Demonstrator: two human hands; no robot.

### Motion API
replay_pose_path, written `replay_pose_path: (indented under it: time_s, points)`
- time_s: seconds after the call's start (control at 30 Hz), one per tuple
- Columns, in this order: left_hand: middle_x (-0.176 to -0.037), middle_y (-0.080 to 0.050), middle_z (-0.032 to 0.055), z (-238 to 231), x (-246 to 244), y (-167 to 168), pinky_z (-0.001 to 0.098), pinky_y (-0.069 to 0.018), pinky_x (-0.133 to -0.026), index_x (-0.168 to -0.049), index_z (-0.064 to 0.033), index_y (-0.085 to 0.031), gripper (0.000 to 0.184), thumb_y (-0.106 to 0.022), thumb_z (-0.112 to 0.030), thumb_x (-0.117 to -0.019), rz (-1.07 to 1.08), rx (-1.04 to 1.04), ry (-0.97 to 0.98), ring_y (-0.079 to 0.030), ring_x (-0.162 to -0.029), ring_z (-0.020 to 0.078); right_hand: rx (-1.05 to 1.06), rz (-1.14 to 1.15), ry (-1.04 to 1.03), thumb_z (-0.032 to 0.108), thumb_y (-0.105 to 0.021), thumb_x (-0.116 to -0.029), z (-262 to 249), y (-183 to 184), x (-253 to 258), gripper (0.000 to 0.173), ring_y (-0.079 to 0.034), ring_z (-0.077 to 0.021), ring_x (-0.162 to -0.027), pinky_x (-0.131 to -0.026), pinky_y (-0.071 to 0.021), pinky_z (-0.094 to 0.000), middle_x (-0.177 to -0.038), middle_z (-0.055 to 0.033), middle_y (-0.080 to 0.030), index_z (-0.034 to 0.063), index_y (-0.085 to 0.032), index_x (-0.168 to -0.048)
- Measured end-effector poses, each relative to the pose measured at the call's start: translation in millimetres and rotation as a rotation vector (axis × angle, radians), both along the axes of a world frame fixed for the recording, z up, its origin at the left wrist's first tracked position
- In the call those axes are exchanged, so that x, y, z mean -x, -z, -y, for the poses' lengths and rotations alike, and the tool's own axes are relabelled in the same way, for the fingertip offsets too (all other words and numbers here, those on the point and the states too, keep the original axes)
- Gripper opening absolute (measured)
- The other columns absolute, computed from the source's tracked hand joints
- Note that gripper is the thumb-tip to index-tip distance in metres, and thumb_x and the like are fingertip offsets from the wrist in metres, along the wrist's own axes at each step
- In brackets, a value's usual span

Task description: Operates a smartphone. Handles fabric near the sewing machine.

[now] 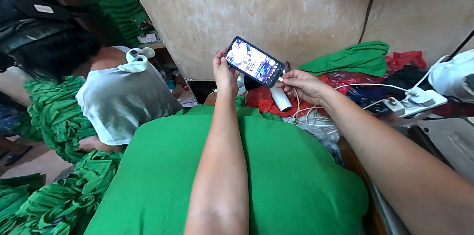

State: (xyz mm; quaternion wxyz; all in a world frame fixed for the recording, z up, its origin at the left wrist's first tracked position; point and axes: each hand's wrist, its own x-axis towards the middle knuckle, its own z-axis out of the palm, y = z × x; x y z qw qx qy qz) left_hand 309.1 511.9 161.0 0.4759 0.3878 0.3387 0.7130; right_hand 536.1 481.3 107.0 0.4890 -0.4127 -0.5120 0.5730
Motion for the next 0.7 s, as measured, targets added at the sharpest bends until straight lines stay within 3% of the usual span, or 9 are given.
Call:
replay_pose_path:
  time_s: [0.1,0.27,0.7]
  points:
    - [-0.117,-0.061,0.0128,1,-1,0,0.0348,-0.0597,-0.076,-0.141,-0.0108,-0.045,0.034,-0.026,-0.018,-0.1137,0.012,-0.002,0.008,-0.069,-0.092,0.0203,-0.044,-0.039,-0.005,0.008,-0.053,-0.1040,-2,8,-2,0.007,-0.065,-0.0040,-0.063,-0.061,-0.0529,-0.0163,-0.087,-0.0047,-0.073,0.0105,-0.056,-0.109]
    - [-0.120,-0.059,0.0133,2,1,0,0.0344,-0.0594,-0.076,-0.144,-0.0097,-0.041,0.035,-0.025,-0.018,-0.1136,-0.007,-0.034,0.009,-0.069,-0.093,0.0200,-0.018,-0.049,0.010,0.001,-0.049,-0.1047,3,-12,5,0.008,-0.067,-0.0066,-0.071,-0.067,-0.0558,-0.0206,-0.088,-0.0025,-0.071,0.0072,-0.053,-0.108]
    - [-0.119,-0.061,0.0140,2,-1,0,0.0363,-0.0602,-0.079,-0.141,-0.0086,-0.044,0.034,-0.027,-0.019,-0.1136,-0.035,-0.066,0.029,-0.070,-0.094,0.0210,-0.017,-0.008,0.021,-0.001,-0.050,-0.1036,3,-10,5,0.009,-0.069,-0.0076,-0.071,-0.067,-0.0570,-0.0208,-0.085,-0.0026,-0.070,0.0072,-0.052,-0.107]
